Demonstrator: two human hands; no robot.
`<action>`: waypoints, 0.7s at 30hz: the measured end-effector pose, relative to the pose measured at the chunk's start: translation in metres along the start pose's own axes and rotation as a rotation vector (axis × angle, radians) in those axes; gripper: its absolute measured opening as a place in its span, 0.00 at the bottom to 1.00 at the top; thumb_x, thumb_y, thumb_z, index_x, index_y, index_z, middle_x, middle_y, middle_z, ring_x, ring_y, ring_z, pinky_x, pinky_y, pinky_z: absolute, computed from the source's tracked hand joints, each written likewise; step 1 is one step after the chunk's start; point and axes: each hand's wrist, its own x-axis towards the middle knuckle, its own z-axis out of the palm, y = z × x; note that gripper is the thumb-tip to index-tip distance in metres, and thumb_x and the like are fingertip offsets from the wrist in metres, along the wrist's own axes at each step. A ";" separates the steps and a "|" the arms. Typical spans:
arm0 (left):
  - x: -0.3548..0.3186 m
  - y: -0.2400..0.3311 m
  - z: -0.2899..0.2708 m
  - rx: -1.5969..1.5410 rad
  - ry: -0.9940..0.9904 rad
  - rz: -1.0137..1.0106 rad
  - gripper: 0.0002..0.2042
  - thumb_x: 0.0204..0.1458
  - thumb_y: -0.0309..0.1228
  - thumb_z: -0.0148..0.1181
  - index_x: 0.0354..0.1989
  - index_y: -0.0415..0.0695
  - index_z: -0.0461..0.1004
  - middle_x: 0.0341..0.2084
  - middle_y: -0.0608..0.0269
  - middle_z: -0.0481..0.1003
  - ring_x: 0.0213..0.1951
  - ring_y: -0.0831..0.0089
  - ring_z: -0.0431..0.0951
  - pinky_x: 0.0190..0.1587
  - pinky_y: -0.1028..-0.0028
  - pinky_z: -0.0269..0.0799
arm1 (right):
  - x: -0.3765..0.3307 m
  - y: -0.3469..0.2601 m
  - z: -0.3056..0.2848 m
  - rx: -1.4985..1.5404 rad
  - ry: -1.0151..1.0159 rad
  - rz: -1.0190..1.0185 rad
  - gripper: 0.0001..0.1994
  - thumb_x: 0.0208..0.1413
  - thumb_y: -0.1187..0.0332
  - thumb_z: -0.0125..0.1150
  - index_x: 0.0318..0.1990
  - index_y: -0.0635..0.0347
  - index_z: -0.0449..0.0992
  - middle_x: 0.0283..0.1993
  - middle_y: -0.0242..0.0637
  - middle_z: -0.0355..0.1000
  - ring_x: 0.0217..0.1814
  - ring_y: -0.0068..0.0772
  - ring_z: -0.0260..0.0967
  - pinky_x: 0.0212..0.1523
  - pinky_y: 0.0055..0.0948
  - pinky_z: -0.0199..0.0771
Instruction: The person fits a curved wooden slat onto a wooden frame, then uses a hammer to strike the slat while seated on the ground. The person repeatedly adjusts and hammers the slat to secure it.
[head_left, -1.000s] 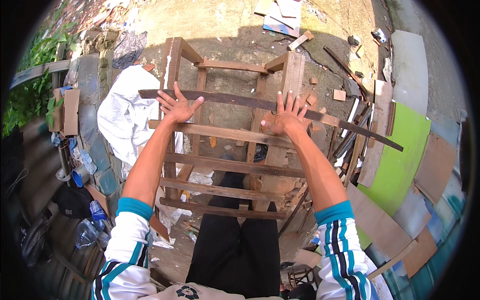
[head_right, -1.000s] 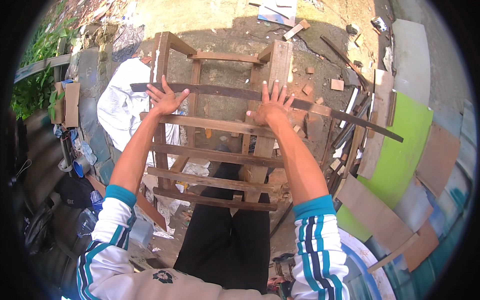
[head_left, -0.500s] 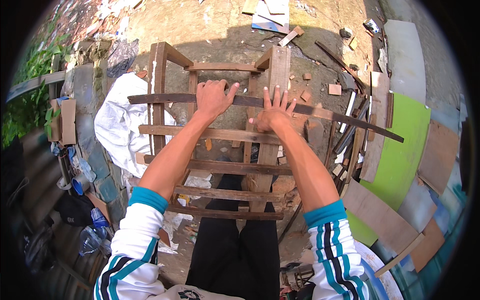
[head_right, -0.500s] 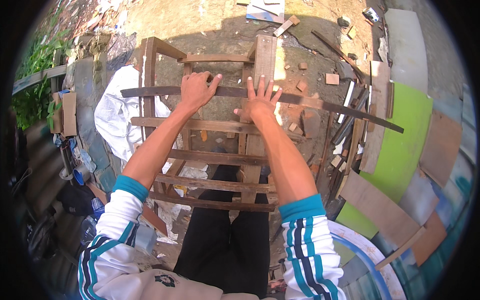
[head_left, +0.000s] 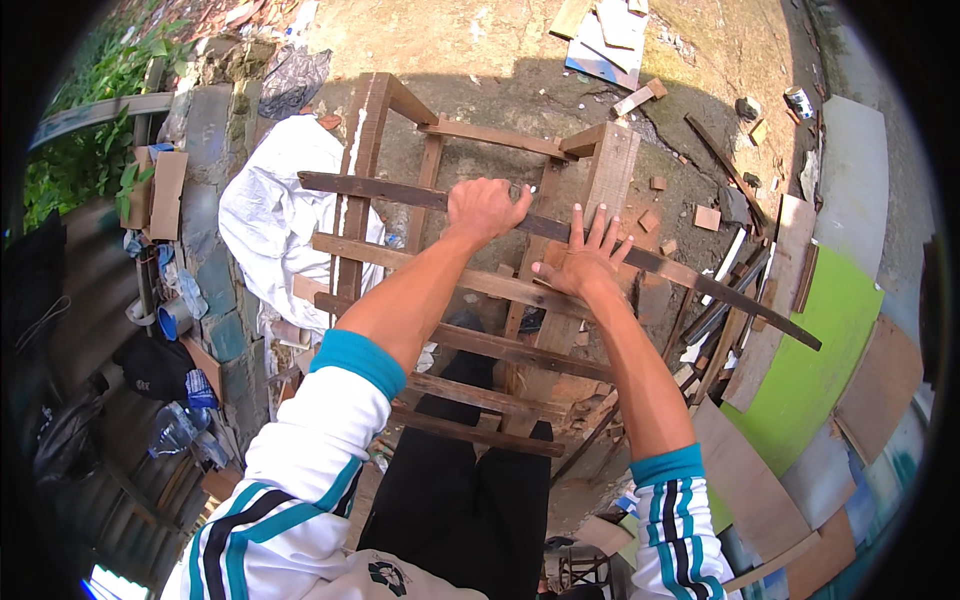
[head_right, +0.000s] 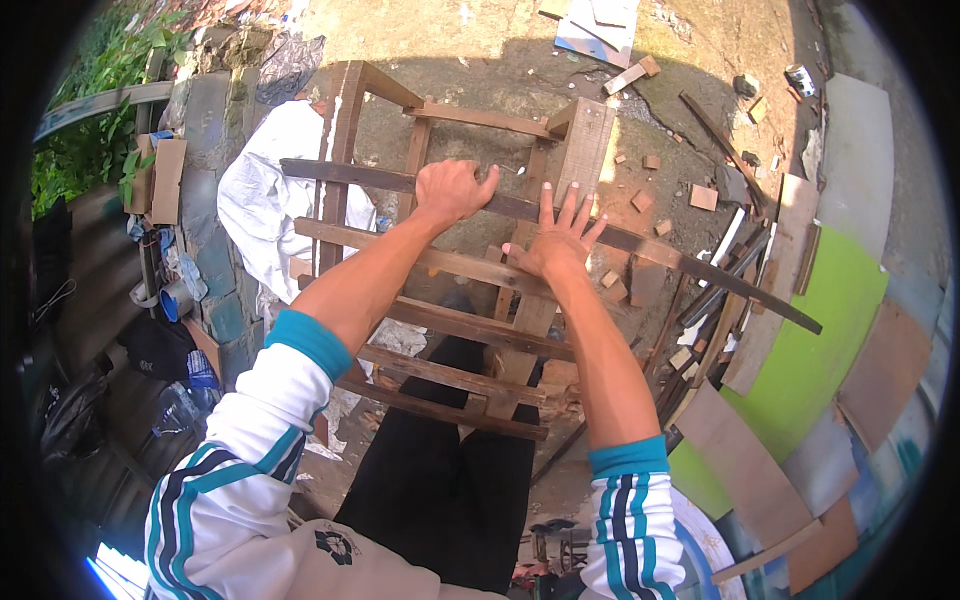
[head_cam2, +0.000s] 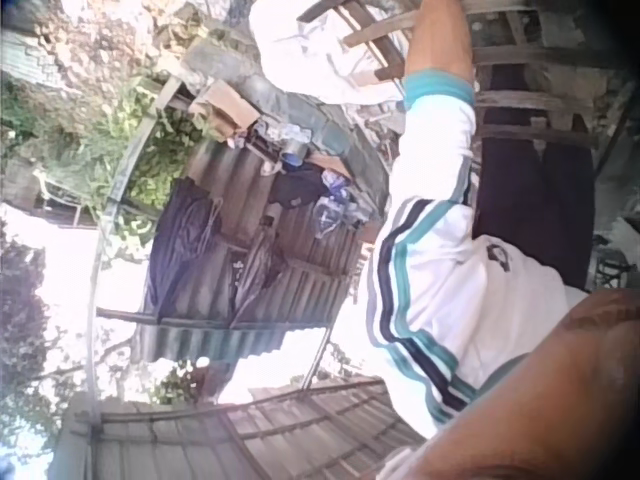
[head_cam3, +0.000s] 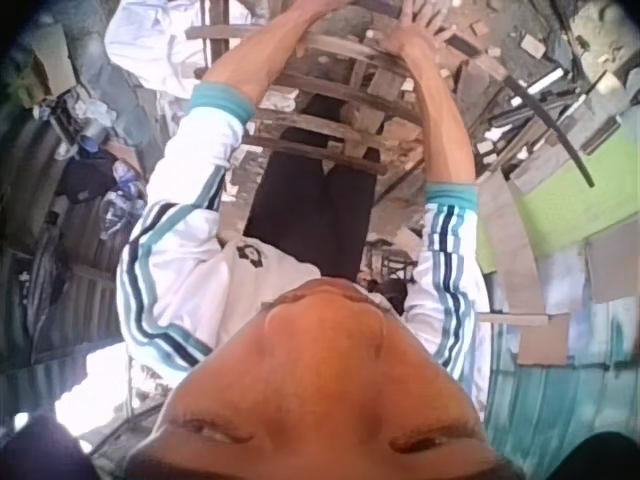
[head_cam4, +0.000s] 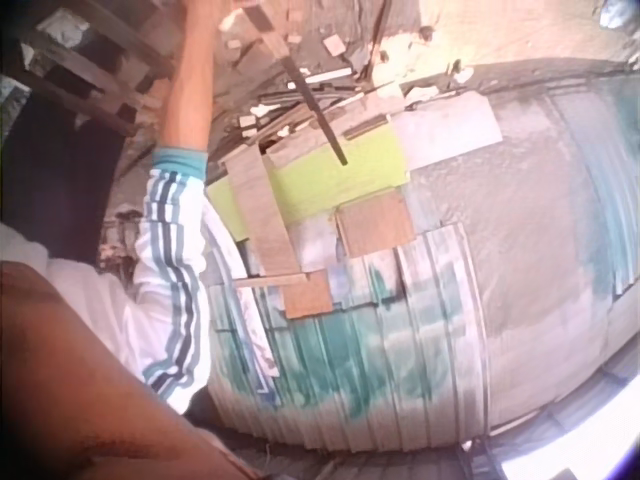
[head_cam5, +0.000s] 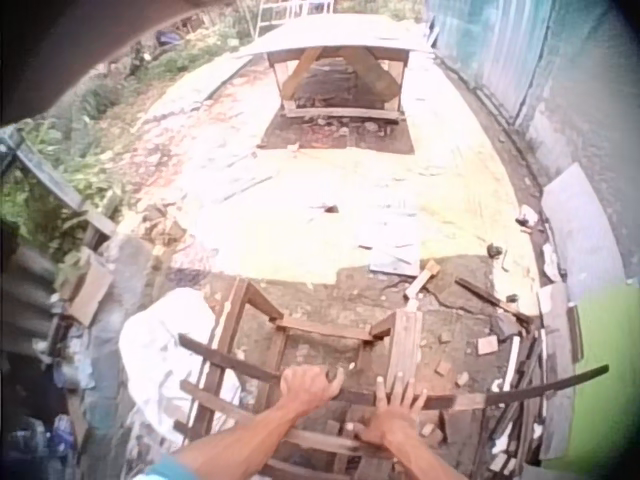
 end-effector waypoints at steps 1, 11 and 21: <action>0.000 -0.001 0.001 -0.005 0.008 0.008 0.27 0.57 0.55 0.51 0.24 0.42 0.83 0.19 0.47 0.79 0.27 0.50 0.82 0.33 0.56 0.77 | -0.002 0.000 0.000 0.019 0.028 -0.013 0.62 0.48 0.28 0.61 0.79 0.45 0.29 0.81 0.52 0.17 0.82 0.62 0.10 0.73 0.70 0.16; 0.000 0.000 0.000 -0.009 -0.001 -0.010 0.26 0.56 0.54 0.53 0.24 0.43 0.83 0.17 0.48 0.78 0.26 0.50 0.82 0.33 0.56 0.77 | -0.004 0.024 0.023 0.170 0.266 -0.217 0.54 0.50 0.37 0.66 0.77 0.51 0.44 0.81 0.55 0.27 0.82 0.63 0.21 0.73 0.70 0.23; -0.001 0.000 -0.001 0.054 -0.036 -0.024 0.27 0.57 0.56 0.50 0.28 0.43 0.84 0.19 0.48 0.79 0.28 0.51 0.82 0.34 0.56 0.76 | 0.007 0.120 0.039 0.306 0.585 -0.230 0.32 0.53 0.42 0.66 0.54 0.63 0.75 0.55 0.51 0.70 0.63 0.53 0.62 0.66 0.54 0.49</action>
